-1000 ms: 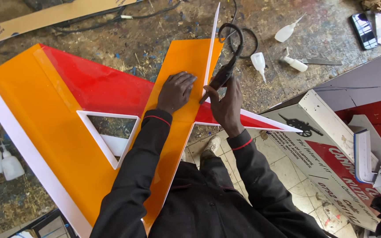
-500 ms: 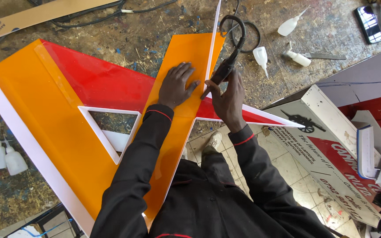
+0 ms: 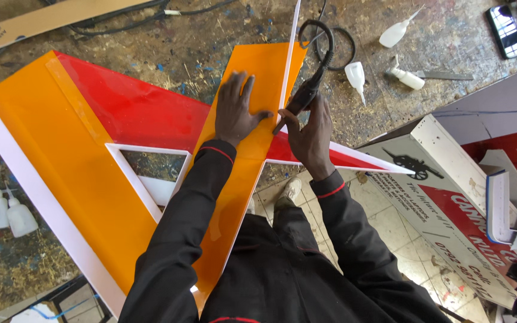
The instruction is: The person uses a hot glue gun to attach white plastic strips to the edges of a red and orange signboard. They apply glue along the seams, press the strips into place, and occasionally adjust the board's position on the workbench.
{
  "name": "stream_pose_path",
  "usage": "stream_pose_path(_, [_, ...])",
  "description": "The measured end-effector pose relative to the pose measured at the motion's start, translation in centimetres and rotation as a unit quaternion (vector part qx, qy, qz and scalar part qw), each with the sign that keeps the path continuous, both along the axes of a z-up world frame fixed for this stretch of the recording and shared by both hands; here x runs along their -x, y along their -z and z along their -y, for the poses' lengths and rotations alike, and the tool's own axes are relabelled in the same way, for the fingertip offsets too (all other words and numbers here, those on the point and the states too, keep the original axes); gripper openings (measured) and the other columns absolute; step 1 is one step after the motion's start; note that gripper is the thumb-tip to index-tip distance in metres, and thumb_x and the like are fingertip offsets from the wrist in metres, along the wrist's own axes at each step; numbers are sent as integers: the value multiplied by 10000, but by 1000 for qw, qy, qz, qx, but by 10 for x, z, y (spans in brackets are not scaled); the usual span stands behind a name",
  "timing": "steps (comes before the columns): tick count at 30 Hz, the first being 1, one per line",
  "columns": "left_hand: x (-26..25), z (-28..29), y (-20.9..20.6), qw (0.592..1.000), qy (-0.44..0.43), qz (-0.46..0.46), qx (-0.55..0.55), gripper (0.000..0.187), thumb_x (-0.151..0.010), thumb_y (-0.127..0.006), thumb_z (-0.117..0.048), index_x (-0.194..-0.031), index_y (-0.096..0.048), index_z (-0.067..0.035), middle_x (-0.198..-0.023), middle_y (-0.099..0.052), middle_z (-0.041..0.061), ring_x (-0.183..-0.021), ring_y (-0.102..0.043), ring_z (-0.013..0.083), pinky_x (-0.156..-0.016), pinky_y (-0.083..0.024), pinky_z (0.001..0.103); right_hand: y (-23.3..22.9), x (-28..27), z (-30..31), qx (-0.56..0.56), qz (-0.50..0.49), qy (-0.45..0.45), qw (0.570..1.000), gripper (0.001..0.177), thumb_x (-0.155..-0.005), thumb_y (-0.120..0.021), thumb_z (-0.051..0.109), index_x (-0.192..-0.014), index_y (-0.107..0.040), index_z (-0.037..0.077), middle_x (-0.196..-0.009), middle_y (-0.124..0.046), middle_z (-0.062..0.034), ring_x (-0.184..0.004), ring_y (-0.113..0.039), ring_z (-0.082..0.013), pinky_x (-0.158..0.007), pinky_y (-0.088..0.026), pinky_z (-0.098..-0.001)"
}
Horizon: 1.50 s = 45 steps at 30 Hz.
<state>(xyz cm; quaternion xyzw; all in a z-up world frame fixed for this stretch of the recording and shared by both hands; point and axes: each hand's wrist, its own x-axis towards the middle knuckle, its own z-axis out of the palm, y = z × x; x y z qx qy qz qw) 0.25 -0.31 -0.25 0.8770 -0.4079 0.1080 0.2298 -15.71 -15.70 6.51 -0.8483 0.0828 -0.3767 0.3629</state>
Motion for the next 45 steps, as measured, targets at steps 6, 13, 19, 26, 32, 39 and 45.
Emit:
stream_pose_path(6, [2, 2, -2, 1000, -16, -12, 0, 1019, -1005, -645, -864, -1627, -532, -65, -1638, -526, 206, -1581, -487, 415, -1318, -417, 573, -8, 0, -3, 7, -8, 4, 1000, 433, -1047, -902, 372, -1227, -661, 61, -975, -665, -176, -958, -705, -489, -884, -574, -579])
stream_pose_path(13, [-2, 2, -1, 998, 22, -60, 21, 716, -1213, -413, -706, -1509, -597, -81, -1493, -572, 129, -1522, -556, 339, -1289, -427, 518, -4, -2, -2, 28, -3, 0, 1000, 423, -1061, -886, 374, -1238, -659, 64, -996, -666, -150, -953, -703, -471, -874, -579, -572])
stream_pose_path(19, [4, 2, -1, 999, -15, -6, -39, 1169, -1035, -641, -878, -1836, -237, -128, -1890, -171, 201, -1764, -108, 419, -1421, -219, 594, -8, -1, -6, 25, 0, 1, 1000, 416, -1045, -910, 305, -1239, -659, 36, -991, -666, -183, -952, -708, -496, -884, -574, -577])
stream_pose_path(26, [-2, -1, 0, 999, 4, -36, 6, 1059, -1104, -421, -888, -1780, -329, -79, -1758, -423, 239, -1659, -408, 404, -1374, -352, 557, -3, -5, -2, 47, 21, -1, 999, 396, -1027, -930, 285, -1201, -670, 42, -959, -667, -186, -928, -695, -506, -877, -580, -558])
stream_pose_path(32, [-1, 7, 6, 999, 24, 22, -13, 1044, -1099, -497, -867, -1780, -353, -89, -1751, -411, 200, -1648, -402, 363, -1337, -381, 534, -13, -3, -4, 41, 21, 3, 999, 372, -1013, -932, 264, -1163, -670, 47, -923, -685, -176, -908, -688, -496, -868, -577, -557])
stream_pose_path(39, [3, 2, 12, 999, 34, -16, -10, 1082, -960, -675, -905, -1658, -545, -89, -1615, -621, 175, -1577, -538, 352, -1319, -367, 560, -3, 1, -1, 44, 10, 3, 999, 388, -1012, -928, 289, -1185, -668, 59, -937, -700, -173, -911, -688, -484, -855, -575, -557])
stream_pose_path(45, [4, 2, 4, 997, 43, -55, 25, 1042, -1052, -543, -893, -1662, -484, -50, -1534, -659, 211, -1531, -581, 386, -1311, -389, 540, -4, -1, 1, 24, 6, -1, 1000, 377, -1012, -932, 283, -1193, -680, 69, -943, -706, -150, -929, -689, -482, -879, -580, -537])
